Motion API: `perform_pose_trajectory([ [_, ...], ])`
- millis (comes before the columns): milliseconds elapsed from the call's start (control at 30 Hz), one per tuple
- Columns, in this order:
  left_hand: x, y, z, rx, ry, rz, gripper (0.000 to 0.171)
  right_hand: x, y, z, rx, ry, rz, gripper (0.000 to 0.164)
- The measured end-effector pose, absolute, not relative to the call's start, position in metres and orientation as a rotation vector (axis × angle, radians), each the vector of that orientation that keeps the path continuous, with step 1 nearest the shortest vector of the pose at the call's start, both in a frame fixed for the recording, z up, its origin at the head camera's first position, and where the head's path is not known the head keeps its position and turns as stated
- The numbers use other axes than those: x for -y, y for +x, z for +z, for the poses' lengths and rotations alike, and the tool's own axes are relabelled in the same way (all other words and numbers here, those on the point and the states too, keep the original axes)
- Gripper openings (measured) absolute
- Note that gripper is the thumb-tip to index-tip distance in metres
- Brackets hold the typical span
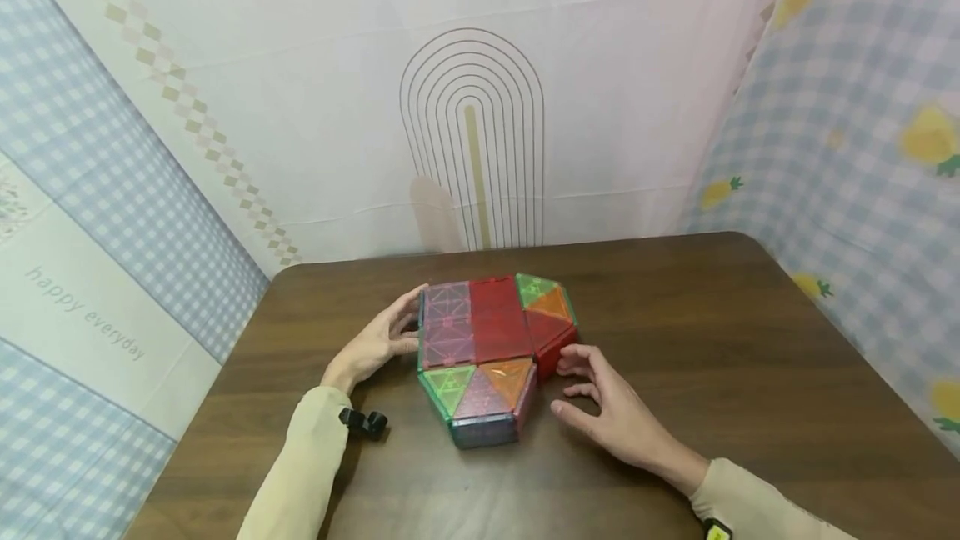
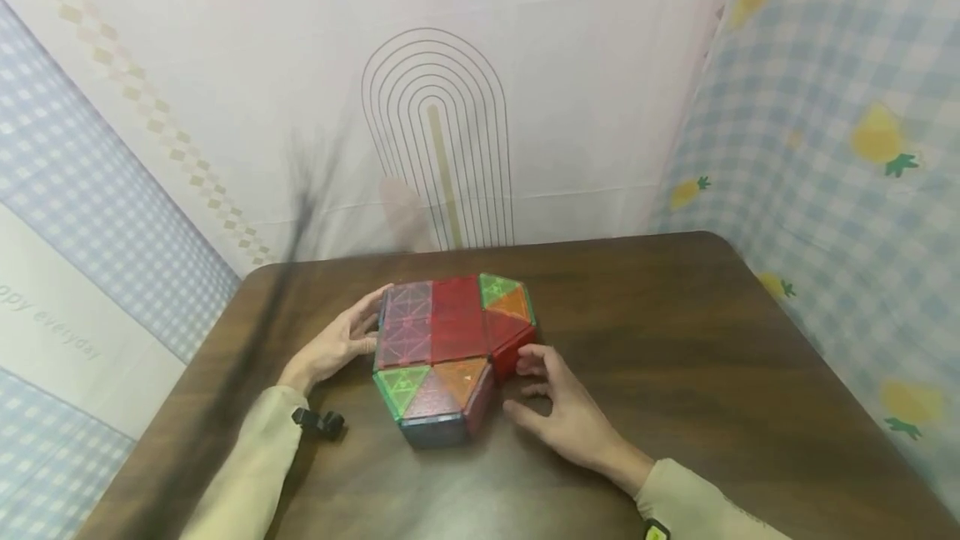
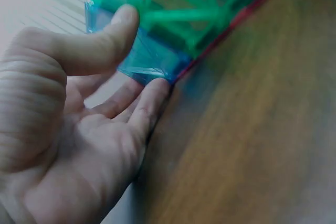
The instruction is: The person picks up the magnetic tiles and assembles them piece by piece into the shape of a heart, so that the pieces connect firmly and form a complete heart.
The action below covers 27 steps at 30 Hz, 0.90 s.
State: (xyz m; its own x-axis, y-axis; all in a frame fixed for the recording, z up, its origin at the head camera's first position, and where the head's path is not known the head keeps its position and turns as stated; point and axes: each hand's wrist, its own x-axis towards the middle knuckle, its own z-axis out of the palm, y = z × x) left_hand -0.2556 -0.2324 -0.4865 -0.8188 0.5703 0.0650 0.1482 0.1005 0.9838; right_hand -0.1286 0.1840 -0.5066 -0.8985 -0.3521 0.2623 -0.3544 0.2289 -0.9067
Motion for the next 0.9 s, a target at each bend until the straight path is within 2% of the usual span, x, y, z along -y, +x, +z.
perform_pose_trajectory([
  [267,0.205,-0.246,-0.491,-2.419,0.614,1.738,0.075,-0.204,-0.151,-0.505,2.56,0.821,1.68,0.125],
  [367,0.196,-0.243,-0.493,-2.551,0.58,1.65,0.071,-0.208,-0.154,-0.506,2.607,0.758,1.561,0.135],
  [467,0.191,-0.24,-0.491,-2.583,0.589,1.611,0.069,-0.216,-0.16,-0.507,2.638,0.683,1.462,0.136],
  [600,0.193,-0.24,-0.49,-2.56,0.666,1.577,0.062,-0.236,-0.176,-0.509,2.598,0.706,1.497,0.127],
  [700,0.195,-0.241,-0.49,-2.48,0.73,1.559,0.053,-0.255,-0.188,-0.511,2.548,0.724,1.589,0.112],
  [900,0.188,-0.238,-0.485,-2.212,0.809,1.524,0.035,-0.284,-0.202,-0.513,2.5,0.609,1.794,0.053],
])
